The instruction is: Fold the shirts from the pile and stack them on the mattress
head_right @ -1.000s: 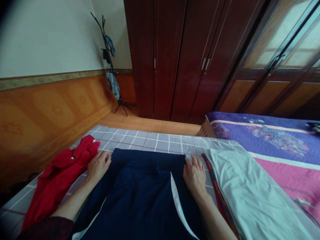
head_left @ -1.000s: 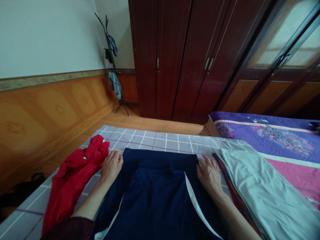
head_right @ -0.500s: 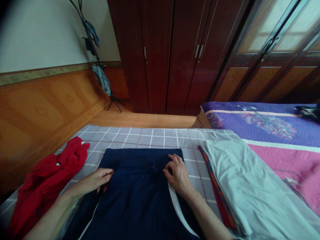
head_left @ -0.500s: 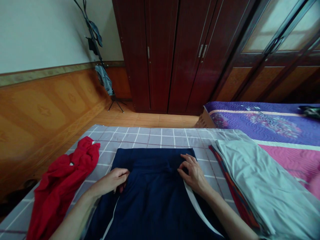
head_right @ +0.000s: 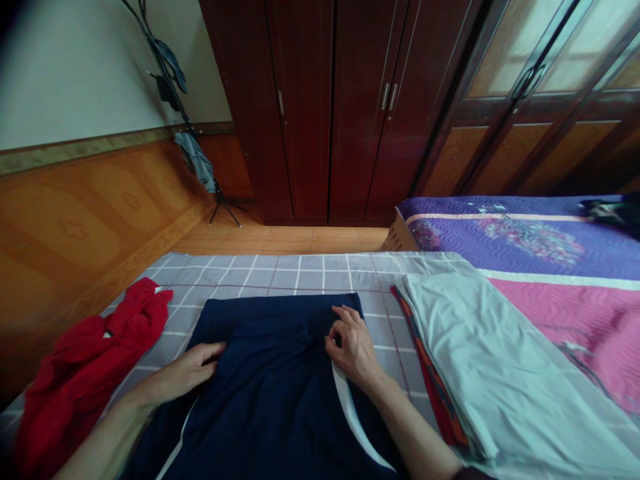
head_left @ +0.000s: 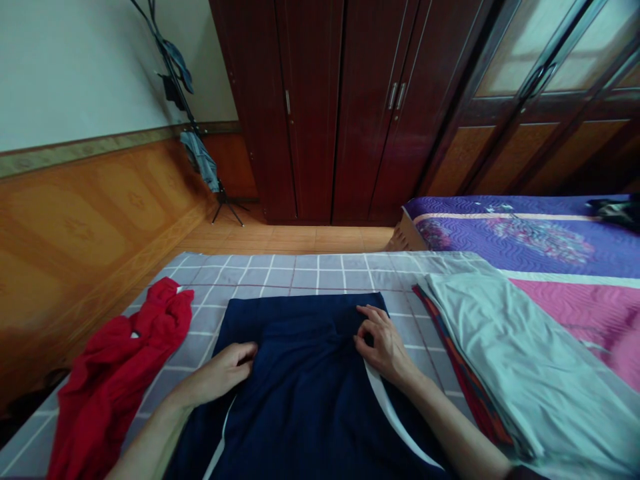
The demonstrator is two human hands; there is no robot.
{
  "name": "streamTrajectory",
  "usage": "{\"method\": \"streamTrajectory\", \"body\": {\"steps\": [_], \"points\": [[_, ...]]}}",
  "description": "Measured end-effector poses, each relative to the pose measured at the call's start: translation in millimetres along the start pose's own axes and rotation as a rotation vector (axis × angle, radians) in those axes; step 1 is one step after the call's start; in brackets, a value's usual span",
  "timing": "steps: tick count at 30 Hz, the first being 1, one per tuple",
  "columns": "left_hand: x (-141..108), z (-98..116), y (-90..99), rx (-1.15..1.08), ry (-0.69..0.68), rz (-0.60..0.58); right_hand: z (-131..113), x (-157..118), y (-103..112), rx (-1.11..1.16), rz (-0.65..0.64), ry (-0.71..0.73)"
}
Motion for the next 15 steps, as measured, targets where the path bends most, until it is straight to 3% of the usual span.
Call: {"method": "streamTrajectory", "body": {"steps": [5, 10, 15], "points": [[-10, 5, 4.9, -0.117, 0.042, -0.105, 1, 0, 0, 0.006, 0.000, 0.004], [-10, 10, -0.5, -0.090, 0.043, -0.183, 2, 0, -2, 0.017, 0.009, 0.007], [-4, -6, 13.4, -0.042, 0.086, 0.036, 1, 0, 0, 0.032, 0.028, 0.008]]}}
Point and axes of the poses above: each hand's wrist, its own x-axis towards the middle knuckle, its own y-axis out of the back of the hand, z = x × y, the point moved 1 cm from there along x, towards the middle knuckle, and after that the axes turned 10 degrees about -x, right-handed, at the moved point
